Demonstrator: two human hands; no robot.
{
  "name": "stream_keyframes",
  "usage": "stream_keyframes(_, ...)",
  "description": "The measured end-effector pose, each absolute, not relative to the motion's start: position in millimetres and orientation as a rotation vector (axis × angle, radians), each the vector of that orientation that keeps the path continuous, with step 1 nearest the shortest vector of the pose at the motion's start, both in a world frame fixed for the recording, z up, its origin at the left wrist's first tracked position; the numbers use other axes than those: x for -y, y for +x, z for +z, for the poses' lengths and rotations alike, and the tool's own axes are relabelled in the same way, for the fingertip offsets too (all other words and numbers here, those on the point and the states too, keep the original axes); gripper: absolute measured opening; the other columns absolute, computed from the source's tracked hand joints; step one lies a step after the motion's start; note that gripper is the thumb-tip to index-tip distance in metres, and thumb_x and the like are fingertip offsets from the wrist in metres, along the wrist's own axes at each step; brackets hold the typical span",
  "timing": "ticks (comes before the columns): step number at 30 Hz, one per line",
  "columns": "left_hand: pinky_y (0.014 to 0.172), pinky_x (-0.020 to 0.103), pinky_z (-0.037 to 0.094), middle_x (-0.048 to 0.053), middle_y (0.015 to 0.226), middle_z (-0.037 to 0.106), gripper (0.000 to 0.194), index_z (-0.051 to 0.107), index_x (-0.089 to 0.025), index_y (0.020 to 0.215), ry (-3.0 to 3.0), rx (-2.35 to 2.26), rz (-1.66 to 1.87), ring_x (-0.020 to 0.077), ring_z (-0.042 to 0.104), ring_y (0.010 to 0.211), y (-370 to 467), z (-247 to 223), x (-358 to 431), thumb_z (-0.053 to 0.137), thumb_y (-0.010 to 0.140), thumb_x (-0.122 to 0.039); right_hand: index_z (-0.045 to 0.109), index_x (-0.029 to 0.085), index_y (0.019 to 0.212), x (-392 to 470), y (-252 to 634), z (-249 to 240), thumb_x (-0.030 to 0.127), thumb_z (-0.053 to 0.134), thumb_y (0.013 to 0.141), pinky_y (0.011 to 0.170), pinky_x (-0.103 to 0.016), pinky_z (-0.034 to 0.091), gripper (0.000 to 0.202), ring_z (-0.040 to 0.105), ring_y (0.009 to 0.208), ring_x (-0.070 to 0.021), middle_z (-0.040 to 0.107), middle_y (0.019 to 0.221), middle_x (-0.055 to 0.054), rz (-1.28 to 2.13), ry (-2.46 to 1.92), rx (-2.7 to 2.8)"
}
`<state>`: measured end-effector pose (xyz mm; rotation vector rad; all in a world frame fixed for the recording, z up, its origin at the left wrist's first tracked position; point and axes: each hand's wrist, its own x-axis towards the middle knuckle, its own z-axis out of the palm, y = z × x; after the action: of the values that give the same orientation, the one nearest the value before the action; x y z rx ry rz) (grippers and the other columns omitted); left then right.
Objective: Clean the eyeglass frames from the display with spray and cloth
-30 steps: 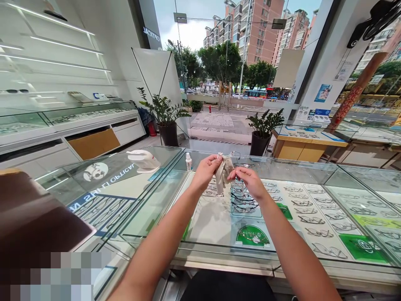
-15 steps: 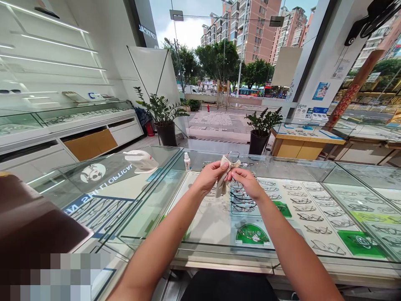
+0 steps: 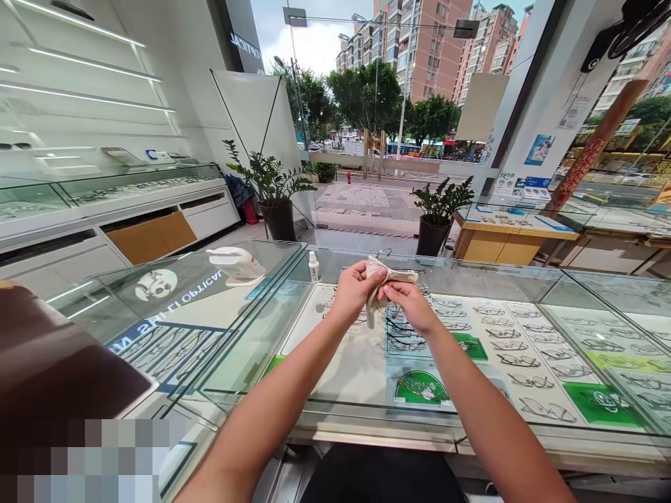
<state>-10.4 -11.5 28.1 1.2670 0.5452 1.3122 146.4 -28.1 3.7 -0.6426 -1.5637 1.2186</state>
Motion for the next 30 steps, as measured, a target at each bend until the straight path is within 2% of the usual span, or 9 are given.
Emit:
stream_keyframes(4,0.051,0.023,0.042,0.001,0.058,0.065,0.046,0.067,-0.013,0.082,1.321,-0.522,1.217,0.0109,0.055,0.048,-23,32,4,0.078,0.085,-0.058,0.073,0.022,0.079,29,147,6,0.057,0.066,0.095,0.094,-0.036,0.044,0.039,0.063,0.092,-0.0226,0.075,0.086,-0.004,1.237,-0.646,1.578)
stream_keyframes(8,0.066,0.026,0.053,0.006,0.081,0.074,0.047,0.07,-0.012,0.102,1.365,-0.426,1.051,0.0147,0.067,0.065,-37,40,-1,0.089,0.077,-0.046,0.076,0.022,0.081,27,148,4,0.051,0.067,0.095,0.095,-0.036,0.043,0.034,0.063,0.092,-0.0222,0.075,0.086,-0.004,1.211,-0.638,1.54)
stream_keyframes(11,0.059,0.025,0.051,0.002,0.068,0.07,0.046,0.066,-0.013,0.098,1.373,-0.447,1.138,0.0133,0.063,0.055,-31,38,3,0.093,0.073,-0.042,0.077,0.022,0.08,27,146,2,0.054,0.069,0.093,0.098,-0.037,0.044,0.035,0.063,0.091,-0.0221,0.075,0.085,-0.004,1.231,-0.644,1.509)
stream_keyframes(14,0.047,0.023,0.043,-0.001,0.056,0.064,0.043,0.062,-0.016,0.086,1.355,-0.515,1.268,0.0123,0.056,0.043,-19,31,6,0.087,0.079,-0.05,0.077,0.022,0.077,29,142,3,0.06,0.072,0.088,0.1,-0.039,0.044,0.041,0.064,0.089,-0.0225,0.075,0.082,-0.004,1.228,-0.672,1.523)
stream_keyframes(17,0.044,0.022,0.037,-0.002,0.053,0.061,0.046,0.064,-0.016,0.084,1.34,-0.542,1.309,0.0098,0.05,0.041,-15,26,4,0.077,0.086,-0.06,0.077,0.022,0.078,31,140,5,0.061,0.071,0.089,0.1,-0.039,0.044,0.041,0.065,0.092,-0.023,0.075,0.085,-0.004,1.203,-0.698,1.533)
stream_keyframes(19,0.047,0.021,0.039,-0.001,0.06,0.064,0.047,0.068,-0.015,0.09,1.299,-0.523,1.284,0.0091,0.051,0.046,-17,25,1,0.077,0.085,-0.061,0.076,0.022,0.08,32,141,6,0.058,0.07,0.091,0.098,-0.038,0.045,0.038,0.065,0.093,-0.0232,0.076,0.087,-0.005,1.19,-0.692,1.519)
stream_keyframes(23,0.065,0.023,0.051,0.002,0.079,0.072,0.055,0.074,-0.015,0.109,1.199,-0.498,1.193,0.0124,0.062,0.066,-22,26,-3,0.082,0.08,-0.062,0.077,0.024,0.083,29,149,7,0.052,0.068,0.095,0.101,-0.038,0.045,0.032,0.065,0.102,-0.0245,0.075,0.094,-0.005,1.151,-0.657,1.483)
stream_keyframes(27,0.063,0.023,0.049,0.003,0.08,0.073,0.065,0.076,-0.015,0.113,1.13,-0.578,1.153,0.0138,0.063,0.069,-22,26,-5,0.086,0.072,-0.065,0.079,0.025,0.084,26,159,9,0.049,0.067,0.096,0.11,-0.037,0.039,0.029,0.059,0.115,-0.0247,0.066,0.106,-0.005,1.023,-0.656,1.472)
stream_keyframes(30,0.063,0.023,0.047,0.003,0.079,0.072,0.061,0.077,-0.014,0.104,1.149,-0.599,1.142,0.0135,0.061,0.067,-20,24,-4,0.087,0.071,-0.065,0.081,0.027,0.086,24,163,10,0.049,0.068,0.096,0.113,-0.036,0.037,0.027,0.054,0.124,-0.0244,0.057,0.114,-0.005,0.954,-0.654,1.408)
